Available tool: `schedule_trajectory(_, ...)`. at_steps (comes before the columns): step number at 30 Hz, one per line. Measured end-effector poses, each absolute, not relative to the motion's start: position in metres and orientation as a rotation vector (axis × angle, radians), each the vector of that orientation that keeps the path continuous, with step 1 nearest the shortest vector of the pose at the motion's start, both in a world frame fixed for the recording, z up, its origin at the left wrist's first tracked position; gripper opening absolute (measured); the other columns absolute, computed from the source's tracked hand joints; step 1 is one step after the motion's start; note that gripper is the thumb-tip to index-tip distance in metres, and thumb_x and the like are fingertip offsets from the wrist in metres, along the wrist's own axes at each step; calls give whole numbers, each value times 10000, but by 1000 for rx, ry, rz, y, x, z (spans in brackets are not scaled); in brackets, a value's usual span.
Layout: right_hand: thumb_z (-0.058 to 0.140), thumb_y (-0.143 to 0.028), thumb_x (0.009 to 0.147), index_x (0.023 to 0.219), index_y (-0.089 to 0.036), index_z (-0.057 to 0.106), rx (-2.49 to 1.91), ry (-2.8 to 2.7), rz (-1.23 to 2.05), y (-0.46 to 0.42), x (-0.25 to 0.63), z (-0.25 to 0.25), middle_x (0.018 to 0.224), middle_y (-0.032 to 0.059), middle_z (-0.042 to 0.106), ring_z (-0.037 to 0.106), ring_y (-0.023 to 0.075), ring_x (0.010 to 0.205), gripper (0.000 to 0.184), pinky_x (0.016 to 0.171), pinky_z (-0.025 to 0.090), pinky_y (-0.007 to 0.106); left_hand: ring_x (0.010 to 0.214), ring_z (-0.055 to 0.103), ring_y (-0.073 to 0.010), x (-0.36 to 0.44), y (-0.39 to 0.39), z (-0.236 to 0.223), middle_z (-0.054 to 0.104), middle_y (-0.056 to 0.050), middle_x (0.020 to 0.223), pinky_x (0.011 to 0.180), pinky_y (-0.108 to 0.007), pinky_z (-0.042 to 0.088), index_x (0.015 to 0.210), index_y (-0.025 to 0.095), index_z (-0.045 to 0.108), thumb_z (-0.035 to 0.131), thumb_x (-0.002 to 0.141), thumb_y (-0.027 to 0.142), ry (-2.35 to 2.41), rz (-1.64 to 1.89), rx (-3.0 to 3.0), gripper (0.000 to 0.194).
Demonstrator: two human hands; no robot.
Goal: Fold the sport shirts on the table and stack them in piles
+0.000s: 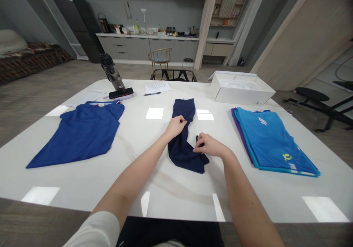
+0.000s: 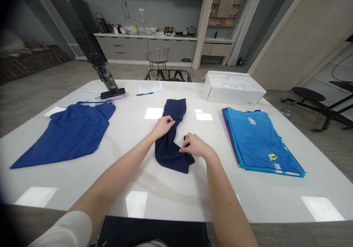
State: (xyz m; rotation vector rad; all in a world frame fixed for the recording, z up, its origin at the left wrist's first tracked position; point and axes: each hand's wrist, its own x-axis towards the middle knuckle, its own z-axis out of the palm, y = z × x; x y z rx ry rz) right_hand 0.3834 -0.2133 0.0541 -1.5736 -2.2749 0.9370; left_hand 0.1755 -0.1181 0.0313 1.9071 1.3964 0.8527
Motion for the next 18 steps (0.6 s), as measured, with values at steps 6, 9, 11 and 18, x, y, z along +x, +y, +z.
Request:
schedule_trajectory(6,714,-457,849,700,-216,789,-1762,-2230,1104,-192,383,65,741,35,675,612,186,671,293,640,474,294,773,641,-196,170,-112,27,692,-16,778,778,-318,491,740,216,642,623,902,321,1301,951,1732,193)
schedule_trajectory(9,696,-455,885,834,-189,785,-1935,-2005,895,-157,378,67,728,50,703,615,179,623,285,596,459,286,796,622,-195,169,-109,28,663,-16,783,813,-323,480,759,219,606,572,910,267,1404,977,1674,163)
schedule_trajectory(11,655,-498,928,865,-167,747,-1933,-1815,989,-132,374,67,813,85,734,627,162,596,349,550,458,271,817,608,-186,168,-108,29,643,-8,800,812,-312,468,782,222,577,523,922,243,1407,1006,1620,151)
schedule_trajectory(18,793,-533,824,828,-177,648,-1739,-1628,1604,-80,360,52,812,75,749,599,110,514,384,402,356,196,795,590,-170,158,-102,31,618,9,764,751,-281,469,739,209,561,494,917,276,1225,954,1444,201)
